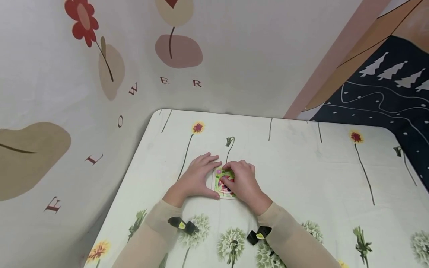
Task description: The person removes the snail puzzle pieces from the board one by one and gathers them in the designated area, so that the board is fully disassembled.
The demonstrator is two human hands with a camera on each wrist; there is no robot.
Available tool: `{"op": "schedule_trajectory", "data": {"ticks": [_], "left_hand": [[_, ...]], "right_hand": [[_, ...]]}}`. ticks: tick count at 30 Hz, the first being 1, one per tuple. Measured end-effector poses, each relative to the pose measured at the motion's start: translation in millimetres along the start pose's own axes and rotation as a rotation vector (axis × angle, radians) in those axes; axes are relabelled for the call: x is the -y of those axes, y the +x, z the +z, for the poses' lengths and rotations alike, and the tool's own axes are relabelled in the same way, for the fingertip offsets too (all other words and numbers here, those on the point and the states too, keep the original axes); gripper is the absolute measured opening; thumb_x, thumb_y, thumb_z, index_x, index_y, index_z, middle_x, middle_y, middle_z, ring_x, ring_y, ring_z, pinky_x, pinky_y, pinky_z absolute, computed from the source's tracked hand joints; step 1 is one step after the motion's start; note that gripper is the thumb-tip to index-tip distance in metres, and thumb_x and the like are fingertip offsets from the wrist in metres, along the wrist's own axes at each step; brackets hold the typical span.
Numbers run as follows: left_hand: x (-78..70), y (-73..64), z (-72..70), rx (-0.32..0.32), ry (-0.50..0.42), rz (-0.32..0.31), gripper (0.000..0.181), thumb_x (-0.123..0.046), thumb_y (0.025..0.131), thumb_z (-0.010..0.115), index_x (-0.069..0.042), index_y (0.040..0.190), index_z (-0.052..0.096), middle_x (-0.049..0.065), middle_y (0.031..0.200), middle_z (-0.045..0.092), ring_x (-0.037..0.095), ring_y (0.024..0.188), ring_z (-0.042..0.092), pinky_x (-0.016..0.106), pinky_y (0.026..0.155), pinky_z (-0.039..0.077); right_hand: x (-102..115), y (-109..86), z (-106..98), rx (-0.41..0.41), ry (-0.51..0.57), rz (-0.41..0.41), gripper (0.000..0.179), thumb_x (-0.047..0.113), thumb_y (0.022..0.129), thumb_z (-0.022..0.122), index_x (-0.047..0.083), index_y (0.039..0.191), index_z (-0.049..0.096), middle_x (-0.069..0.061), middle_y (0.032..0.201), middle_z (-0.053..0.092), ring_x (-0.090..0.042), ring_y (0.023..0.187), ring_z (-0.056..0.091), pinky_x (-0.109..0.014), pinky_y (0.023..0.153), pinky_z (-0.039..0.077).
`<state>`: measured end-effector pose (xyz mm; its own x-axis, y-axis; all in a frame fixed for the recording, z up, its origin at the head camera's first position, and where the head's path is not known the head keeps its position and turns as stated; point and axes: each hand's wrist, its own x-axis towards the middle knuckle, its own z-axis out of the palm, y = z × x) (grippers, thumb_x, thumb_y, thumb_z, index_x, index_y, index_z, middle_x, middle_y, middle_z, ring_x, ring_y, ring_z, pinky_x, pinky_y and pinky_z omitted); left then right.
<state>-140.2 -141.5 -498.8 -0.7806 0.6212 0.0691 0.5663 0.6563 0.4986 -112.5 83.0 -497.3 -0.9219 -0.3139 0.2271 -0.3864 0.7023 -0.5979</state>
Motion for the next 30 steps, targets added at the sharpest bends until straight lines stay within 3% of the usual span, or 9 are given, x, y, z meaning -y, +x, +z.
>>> {"op": "schedule_trajectory", "data": {"ticks": [11,30], "left_hand": [[1.9,-0.1,1.4,-0.006,0.002,0.004,0.116,-0.067,0.062,0.096,-0.01,0.155,0.057,0.01,0.166,0.043,0.038,0.16,0.023,0.063,0.126,0.019],[1.0,0.5,1.4,0.029,0.077,-0.046,0.12,-0.077,0.062,0.09,-0.017,0.158,0.054,0.004,0.169,0.04,0.033,0.161,0.022,0.06,0.129,0.008]], "right_hand": [[-5,-2.0,4,-0.059,0.092,-0.113,0.034,0.013,0.088,0.09,0.011,0.117,0.075,0.002,0.101,0.077,-0.02,0.096,0.063,-0.058,0.099,0.038],[-13,-4.7,-3,-0.13,0.071,-0.121,0.032,0.012,0.088,0.091,0.012,0.118,0.08,0.005,0.095,0.078,-0.017,0.091,0.065,-0.051,0.092,0.036]]}}
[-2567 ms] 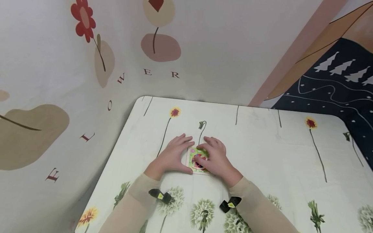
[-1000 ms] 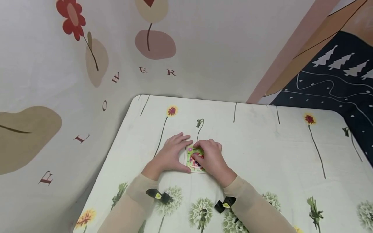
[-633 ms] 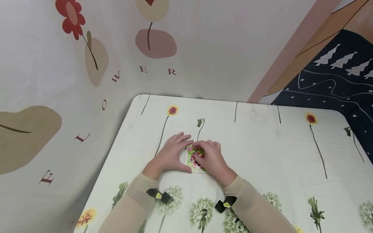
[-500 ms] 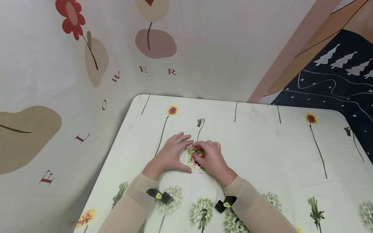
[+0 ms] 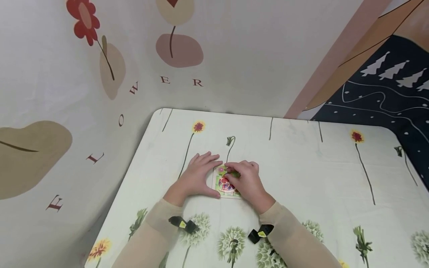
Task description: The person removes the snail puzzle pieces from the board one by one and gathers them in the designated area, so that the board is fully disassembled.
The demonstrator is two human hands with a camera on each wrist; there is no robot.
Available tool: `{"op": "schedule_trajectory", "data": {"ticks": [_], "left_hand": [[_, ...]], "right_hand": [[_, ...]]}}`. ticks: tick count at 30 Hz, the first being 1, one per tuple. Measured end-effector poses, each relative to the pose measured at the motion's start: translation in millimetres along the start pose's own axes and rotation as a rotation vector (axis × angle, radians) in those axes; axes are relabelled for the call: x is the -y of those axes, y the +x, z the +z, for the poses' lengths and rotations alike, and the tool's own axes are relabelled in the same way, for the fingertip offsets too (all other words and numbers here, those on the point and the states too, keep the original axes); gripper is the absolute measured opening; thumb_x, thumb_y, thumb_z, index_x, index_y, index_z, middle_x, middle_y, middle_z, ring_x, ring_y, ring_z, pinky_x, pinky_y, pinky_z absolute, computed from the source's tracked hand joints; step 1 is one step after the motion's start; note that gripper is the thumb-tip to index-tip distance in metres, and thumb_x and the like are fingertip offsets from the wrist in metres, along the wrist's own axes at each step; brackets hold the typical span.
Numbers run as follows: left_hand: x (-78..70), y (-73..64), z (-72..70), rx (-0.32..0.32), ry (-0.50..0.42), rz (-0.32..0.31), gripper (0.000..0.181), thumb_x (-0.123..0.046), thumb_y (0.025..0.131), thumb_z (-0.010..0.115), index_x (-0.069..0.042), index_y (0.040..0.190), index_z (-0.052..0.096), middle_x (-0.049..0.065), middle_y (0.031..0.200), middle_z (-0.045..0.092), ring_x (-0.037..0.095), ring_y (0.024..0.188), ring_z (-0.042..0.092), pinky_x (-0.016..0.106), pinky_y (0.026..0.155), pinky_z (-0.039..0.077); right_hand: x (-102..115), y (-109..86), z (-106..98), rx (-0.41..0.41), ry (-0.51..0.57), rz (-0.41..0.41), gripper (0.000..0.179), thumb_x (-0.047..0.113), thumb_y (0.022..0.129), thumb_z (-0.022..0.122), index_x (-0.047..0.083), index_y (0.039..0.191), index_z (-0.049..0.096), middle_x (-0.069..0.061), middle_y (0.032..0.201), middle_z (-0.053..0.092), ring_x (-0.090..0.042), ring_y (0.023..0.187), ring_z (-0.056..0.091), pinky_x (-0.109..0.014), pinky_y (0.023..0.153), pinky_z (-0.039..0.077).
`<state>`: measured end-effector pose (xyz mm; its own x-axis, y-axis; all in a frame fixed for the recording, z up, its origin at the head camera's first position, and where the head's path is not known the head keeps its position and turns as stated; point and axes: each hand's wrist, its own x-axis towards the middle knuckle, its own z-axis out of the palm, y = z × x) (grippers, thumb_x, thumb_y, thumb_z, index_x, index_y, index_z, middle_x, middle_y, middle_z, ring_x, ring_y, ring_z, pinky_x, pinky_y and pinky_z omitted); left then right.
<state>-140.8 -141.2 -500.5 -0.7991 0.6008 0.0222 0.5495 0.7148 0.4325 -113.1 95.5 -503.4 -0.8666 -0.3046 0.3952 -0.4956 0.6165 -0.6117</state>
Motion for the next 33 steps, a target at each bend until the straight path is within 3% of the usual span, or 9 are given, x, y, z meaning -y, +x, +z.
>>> {"op": "schedule_trajectory", "data": {"ticks": [15,25,33], "left_hand": [[0.3,0.8,3.0,-0.018,-0.005,0.006,0.121,-0.074,0.058,0.093,-0.017,0.157,0.055,0.005,0.168,0.041,0.034,0.16,0.024,0.06,0.129,0.01],[-0.8,0.7,-1.7,-0.018,-0.011,0.009,0.12,-0.072,0.058,0.094,-0.016,0.157,0.056,0.006,0.168,0.042,0.036,0.16,0.024,0.061,0.128,0.01],[0.2,2.3,0.3,-0.017,-0.018,0.006,0.121,-0.072,0.057,0.095,-0.016,0.157,0.056,0.006,0.168,0.041,0.035,0.16,0.024,0.06,0.129,0.009]], "right_hand": [[-36,-19.1,-39,0.005,-0.028,0.189,0.036,0.019,0.092,0.087,0.012,0.126,0.078,-0.004,0.119,0.074,-0.03,0.114,0.061,-0.06,0.104,0.031],[-55,-34.2,-65,-0.013,-0.054,0.249,0.034,0.014,0.092,0.087,0.007,0.124,0.078,-0.013,0.123,0.069,-0.037,0.12,0.053,-0.065,0.104,0.031],[-59,-36.4,-68,-0.021,-0.086,0.274,0.032,0.013,0.093,0.085,0.003,0.122,0.079,-0.015,0.125,0.067,-0.041,0.123,0.047,-0.063,0.1,0.032]]}}
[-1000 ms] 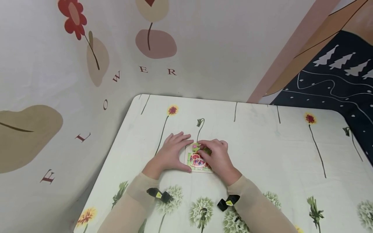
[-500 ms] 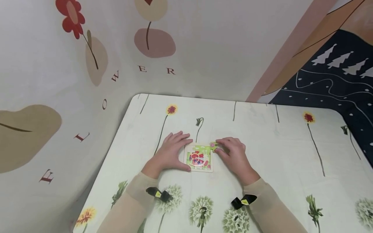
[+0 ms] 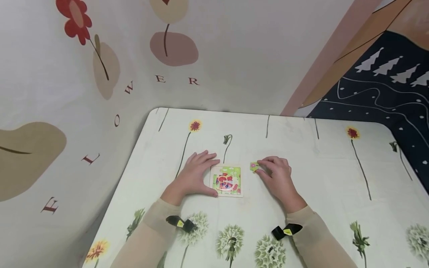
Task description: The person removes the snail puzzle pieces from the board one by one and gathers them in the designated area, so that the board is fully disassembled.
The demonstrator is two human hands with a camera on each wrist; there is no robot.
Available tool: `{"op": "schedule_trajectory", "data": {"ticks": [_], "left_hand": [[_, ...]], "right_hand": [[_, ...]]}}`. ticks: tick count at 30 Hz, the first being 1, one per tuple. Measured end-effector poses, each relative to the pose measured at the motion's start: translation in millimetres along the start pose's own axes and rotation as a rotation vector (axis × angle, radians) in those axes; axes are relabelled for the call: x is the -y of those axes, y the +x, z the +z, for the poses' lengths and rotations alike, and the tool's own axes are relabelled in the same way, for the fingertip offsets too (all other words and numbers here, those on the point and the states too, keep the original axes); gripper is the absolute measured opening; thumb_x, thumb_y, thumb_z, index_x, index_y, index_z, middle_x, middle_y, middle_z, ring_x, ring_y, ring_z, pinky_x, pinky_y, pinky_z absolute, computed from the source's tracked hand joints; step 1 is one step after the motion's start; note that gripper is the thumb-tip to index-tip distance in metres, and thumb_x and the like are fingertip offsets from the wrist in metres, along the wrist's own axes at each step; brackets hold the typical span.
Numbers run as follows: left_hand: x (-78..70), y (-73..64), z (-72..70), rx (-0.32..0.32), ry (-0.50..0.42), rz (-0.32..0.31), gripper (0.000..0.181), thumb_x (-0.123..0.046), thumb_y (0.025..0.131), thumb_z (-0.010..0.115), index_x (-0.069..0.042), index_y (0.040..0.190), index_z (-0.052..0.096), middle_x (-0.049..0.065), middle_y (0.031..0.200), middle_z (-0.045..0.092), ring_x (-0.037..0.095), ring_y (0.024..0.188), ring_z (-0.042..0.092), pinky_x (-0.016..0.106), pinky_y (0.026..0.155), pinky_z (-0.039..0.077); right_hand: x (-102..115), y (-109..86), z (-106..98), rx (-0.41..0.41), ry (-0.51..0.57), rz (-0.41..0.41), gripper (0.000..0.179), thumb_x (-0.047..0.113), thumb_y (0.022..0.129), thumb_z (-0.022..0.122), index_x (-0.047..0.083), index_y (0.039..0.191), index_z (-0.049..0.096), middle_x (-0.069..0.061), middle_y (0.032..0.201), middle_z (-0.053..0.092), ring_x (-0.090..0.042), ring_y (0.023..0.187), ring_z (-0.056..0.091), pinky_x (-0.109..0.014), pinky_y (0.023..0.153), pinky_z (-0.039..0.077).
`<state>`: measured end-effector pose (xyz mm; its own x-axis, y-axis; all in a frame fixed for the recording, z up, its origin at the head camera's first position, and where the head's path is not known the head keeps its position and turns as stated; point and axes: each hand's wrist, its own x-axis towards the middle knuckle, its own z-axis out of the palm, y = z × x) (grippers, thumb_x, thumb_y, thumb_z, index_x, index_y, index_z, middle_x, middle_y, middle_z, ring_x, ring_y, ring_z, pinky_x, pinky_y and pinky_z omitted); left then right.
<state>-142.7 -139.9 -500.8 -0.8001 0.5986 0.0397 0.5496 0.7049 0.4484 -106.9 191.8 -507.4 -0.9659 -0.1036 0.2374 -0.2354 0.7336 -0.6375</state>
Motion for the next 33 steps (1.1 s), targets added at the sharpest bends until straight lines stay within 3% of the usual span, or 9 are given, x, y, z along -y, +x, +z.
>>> {"op": "schedule_trajectory", "data": {"ticks": [16,26,33], "left_hand": [[1.1,-1.2,-0.7,-0.003,-0.013,0.005,0.121,-0.071,0.057,0.095,-0.016,0.157,0.055,0.006,0.168,0.041,0.035,0.16,0.023,0.061,0.128,0.009],[0.8,-1.3,0.5,0.005,0.0,-0.006,0.121,-0.074,0.058,0.093,-0.017,0.158,0.055,0.005,0.169,0.041,0.034,0.16,0.023,0.06,0.129,0.009],[2.5,-0.3,1.8,0.003,0.016,0.003,0.119,-0.076,0.06,0.091,-0.019,0.158,0.055,0.003,0.169,0.04,0.032,0.16,0.023,0.058,0.129,0.009]], "right_hand": [[1,1.8,4,-0.003,-0.007,0.02,0.038,0.013,0.096,0.08,0.006,0.132,0.075,-0.018,0.129,0.065,-0.044,0.125,0.046,-0.066,0.102,0.031],[22,3.8,12,0.044,-0.03,-0.195,0.051,0.032,0.091,0.084,0.008,0.134,0.071,-0.017,0.137,0.06,-0.043,0.129,0.045,-0.065,0.103,0.03],[43,7.5,30,0.131,-0.082,-0.202,0.059,0.045,0.091,0.081,0.013,0.139,0.069,-0.018,0.154,0.053,-0.042,0.141,0.042,-0.068,0.11,0.028]]}}
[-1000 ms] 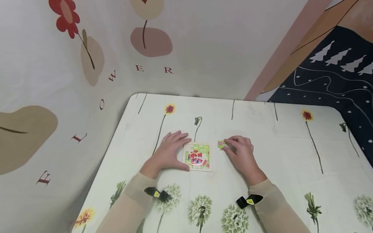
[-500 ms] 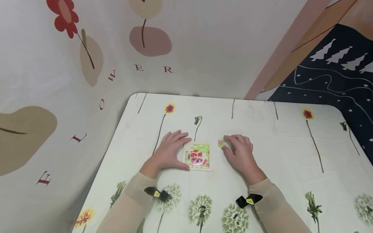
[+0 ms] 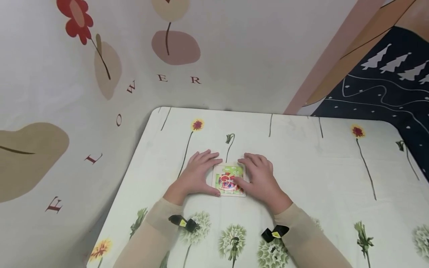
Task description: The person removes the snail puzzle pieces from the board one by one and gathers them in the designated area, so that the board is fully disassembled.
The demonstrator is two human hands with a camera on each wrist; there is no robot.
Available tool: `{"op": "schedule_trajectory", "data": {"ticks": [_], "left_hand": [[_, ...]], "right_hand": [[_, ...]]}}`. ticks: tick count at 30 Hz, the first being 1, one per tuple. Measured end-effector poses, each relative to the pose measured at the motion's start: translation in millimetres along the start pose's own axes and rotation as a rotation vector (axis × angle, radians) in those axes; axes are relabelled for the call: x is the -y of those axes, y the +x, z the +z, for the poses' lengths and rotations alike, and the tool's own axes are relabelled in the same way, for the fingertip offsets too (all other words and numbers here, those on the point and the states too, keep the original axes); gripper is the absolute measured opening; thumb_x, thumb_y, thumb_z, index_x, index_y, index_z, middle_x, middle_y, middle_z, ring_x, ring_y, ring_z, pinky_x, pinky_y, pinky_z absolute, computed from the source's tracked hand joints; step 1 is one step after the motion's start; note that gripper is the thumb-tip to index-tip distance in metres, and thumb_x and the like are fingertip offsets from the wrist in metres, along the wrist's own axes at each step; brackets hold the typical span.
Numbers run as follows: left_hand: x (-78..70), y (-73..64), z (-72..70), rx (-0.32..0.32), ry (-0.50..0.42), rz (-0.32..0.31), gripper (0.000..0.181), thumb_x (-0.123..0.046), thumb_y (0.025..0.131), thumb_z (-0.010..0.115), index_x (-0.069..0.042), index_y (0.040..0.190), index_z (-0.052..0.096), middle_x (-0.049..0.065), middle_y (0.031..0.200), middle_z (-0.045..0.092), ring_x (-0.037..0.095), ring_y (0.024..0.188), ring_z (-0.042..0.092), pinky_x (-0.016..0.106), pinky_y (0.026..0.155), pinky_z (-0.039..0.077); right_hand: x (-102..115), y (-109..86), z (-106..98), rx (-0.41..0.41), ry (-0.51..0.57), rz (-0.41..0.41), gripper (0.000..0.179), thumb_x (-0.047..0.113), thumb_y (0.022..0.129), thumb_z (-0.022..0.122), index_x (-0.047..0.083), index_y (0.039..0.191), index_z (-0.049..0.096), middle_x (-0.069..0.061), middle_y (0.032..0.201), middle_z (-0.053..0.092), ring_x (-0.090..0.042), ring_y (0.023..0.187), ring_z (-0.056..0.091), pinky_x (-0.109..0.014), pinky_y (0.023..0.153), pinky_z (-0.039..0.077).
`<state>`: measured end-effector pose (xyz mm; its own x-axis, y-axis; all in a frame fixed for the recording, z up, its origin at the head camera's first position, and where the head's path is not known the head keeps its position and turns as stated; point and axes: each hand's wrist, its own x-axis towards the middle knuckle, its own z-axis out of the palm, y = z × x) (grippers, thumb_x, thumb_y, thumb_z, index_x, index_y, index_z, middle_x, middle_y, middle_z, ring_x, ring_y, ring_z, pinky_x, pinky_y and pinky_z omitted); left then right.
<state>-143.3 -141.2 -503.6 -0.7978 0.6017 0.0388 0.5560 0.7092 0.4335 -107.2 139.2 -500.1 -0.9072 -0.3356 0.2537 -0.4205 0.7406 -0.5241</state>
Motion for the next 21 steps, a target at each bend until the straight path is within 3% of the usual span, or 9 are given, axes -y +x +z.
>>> {"op": "schedule_trajectory", "data": {"ticks": [6,15,21], "left_hand": [[-1.5,-0.5,-1.4,0.002,-0.01,0.003,0.119,-0.076,0.061,0.091,-0.019,0.158,0.054,0.003,0.169,0.041,0.032,0.16,0.023,0.058,0.129,0.009],[-2.8,-1.5,-3.8,-0.003,0.001,0.008,0.118,-0.076,0.062,0.091,-0.018,0.158,0.055,0.003,0.168,0.041,0.032,0.16,0.024,0.059,0.129,0.01],[-3.4,-2.2,-4.6,0.001,-0.005,0.001,0.118,-0.076,0.062,0.091,-0.019,0.158,0.054,0.003,0.169,0.041,0.031,0.161,0.023,0.058,0.129,0.009]], "right_hand": [[16,3.5,6,0.088,-0.014,0.025,0.068,0.054,0.089,0.08,0.016,0.143,0.066,-0.021,0.168,0.038,-0.047,0.155,0.028,-0.071,0.119,0.02],[32,7.9,6,0.063,-0.083,0.037,0.05,0.043,0.088,0.083,0.013,0.127,0.075,-0.021,0.15,0.056,-0.045,0.143,0.046,-0.068,0.111,0.037],[44,7.9,-1,0.175,-0.172,0.068,0.05,0.04,0.093,0.082,0.011,0.132,0.072,-0.024,0.151,0.055,-0.05,0.146,0.042,-0.069,0.116,0.034]]}}
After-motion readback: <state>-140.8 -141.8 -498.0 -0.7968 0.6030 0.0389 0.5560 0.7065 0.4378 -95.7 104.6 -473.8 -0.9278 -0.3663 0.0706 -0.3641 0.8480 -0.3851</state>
